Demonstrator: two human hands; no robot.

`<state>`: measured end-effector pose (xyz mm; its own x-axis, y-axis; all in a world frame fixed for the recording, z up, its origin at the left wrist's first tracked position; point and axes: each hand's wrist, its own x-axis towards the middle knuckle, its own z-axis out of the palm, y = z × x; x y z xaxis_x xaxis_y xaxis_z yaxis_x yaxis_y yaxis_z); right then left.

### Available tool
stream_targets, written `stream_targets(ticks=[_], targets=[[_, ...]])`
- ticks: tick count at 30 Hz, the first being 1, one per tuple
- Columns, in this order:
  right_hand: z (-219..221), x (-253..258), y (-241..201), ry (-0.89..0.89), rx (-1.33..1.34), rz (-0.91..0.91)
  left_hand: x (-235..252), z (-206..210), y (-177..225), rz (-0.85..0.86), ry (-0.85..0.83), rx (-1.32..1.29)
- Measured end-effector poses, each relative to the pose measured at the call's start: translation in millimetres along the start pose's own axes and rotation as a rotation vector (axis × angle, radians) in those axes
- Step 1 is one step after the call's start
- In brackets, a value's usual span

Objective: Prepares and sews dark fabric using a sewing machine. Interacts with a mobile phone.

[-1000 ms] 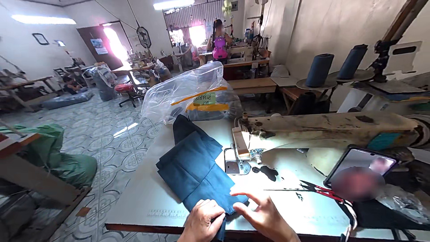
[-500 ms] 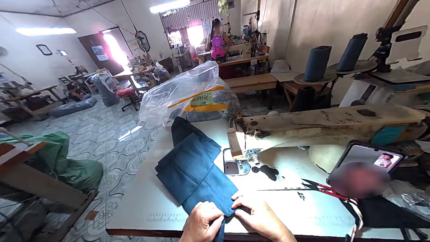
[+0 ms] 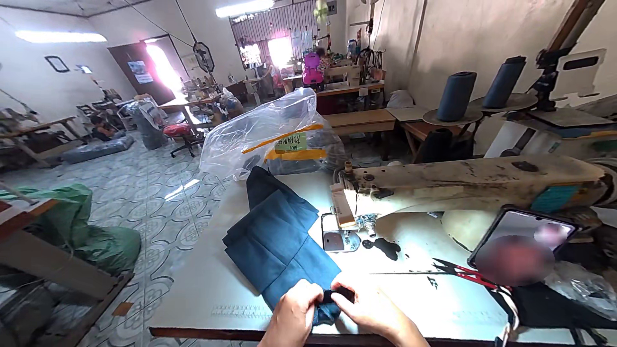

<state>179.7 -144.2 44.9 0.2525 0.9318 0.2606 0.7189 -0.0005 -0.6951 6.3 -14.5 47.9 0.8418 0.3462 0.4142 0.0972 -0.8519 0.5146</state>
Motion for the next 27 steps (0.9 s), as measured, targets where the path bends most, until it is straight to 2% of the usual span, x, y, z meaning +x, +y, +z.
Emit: stream_targets(ticks=[2,7,10,12,14,18,24,27], targets=[[2,1,-1,-0.003,-0.043,0.021,-4,0,3,-0.045,-0.021,-0.003],[16,3,1,0.251,-0.143,-0.176,-7,6,11,-0.132,0.017,0.071],[16,5,6,0.217,-0.104,-0.263,-6,5,16,-0.146,-0.009,0.084],[14,5,9,0.123,-0.105,-0.253,-8,5,18,-0.138,-0.027,0.106],[15,5,10,0.105,-0.173,-0.24,-9,5,21,-0.156,-0.067,0.139],[19,3,10,0.134,-0.285,-0.228,-7,7,22,-0.185,-0.06,0.202],[26,5,-1,0.179,-0.369,-0.193,3,6,24,-0.099,0.04,0.339],[33,7,-7,0.228,-0.427,-0.117,-3,3,31,-0.125,-0.001,0.427]])
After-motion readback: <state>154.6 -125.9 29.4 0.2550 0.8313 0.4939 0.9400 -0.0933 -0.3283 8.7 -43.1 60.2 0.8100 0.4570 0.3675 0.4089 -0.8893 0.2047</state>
